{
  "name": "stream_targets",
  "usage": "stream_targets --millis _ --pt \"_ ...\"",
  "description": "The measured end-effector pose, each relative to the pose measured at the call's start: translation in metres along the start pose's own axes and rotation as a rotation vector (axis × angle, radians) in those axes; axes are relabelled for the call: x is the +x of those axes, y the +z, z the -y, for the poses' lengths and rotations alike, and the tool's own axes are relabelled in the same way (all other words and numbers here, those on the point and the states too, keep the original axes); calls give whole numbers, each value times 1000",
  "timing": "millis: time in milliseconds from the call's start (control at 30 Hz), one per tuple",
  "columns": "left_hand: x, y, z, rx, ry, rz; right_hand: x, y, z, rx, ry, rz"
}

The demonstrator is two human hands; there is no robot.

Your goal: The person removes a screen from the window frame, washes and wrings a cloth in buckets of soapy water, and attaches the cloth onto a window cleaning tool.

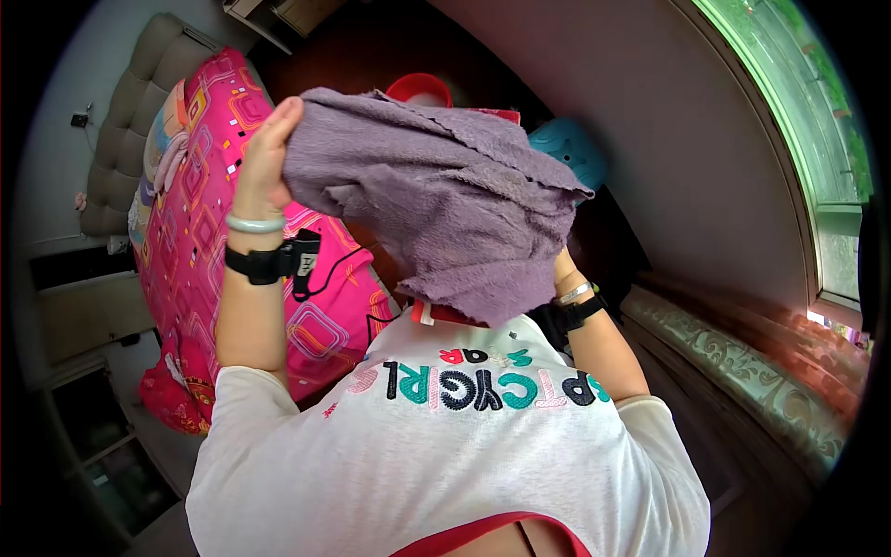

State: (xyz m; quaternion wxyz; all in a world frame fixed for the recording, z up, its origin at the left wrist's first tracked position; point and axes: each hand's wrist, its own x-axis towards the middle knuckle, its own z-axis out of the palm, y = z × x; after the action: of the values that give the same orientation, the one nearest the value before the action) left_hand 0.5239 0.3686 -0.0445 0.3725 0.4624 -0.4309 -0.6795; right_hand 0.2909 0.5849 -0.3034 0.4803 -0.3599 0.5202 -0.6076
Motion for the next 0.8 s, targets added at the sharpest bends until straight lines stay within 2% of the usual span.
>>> stream_targets --millis 33,67,167,267,367,467,633,700,767,800 --pt "-5 -2 -19 -17 18 5 -1 -2 -11 -156 -69 -11" --pt "-11 -2 -36 -21 52 129 -2 0 0 -209 -13 0" --pt "-23 6 -69 40 135 55 3 10 34 -446 114 5" --pt "-42 19 -92 7 130 395 9 12 42 -508 137 5" --pt "-71 50 -105 392 554 91 14 16 38 -543 189 21" --pt "-83 59 -111 417 704 89 13 17 37 -505 169 18" --pt "-85 56 -128 344 670 163 13 11 25 -325 175 3" --pt "-83 54 -138 323 638 191 14 8 11 -196 52 -12" --pt "-80 53 -147 308 602 210 13 9 4 -194 -145 -30" --pt "-78 52 -153 299 583 219 13 8 4 -201 -100 -27"
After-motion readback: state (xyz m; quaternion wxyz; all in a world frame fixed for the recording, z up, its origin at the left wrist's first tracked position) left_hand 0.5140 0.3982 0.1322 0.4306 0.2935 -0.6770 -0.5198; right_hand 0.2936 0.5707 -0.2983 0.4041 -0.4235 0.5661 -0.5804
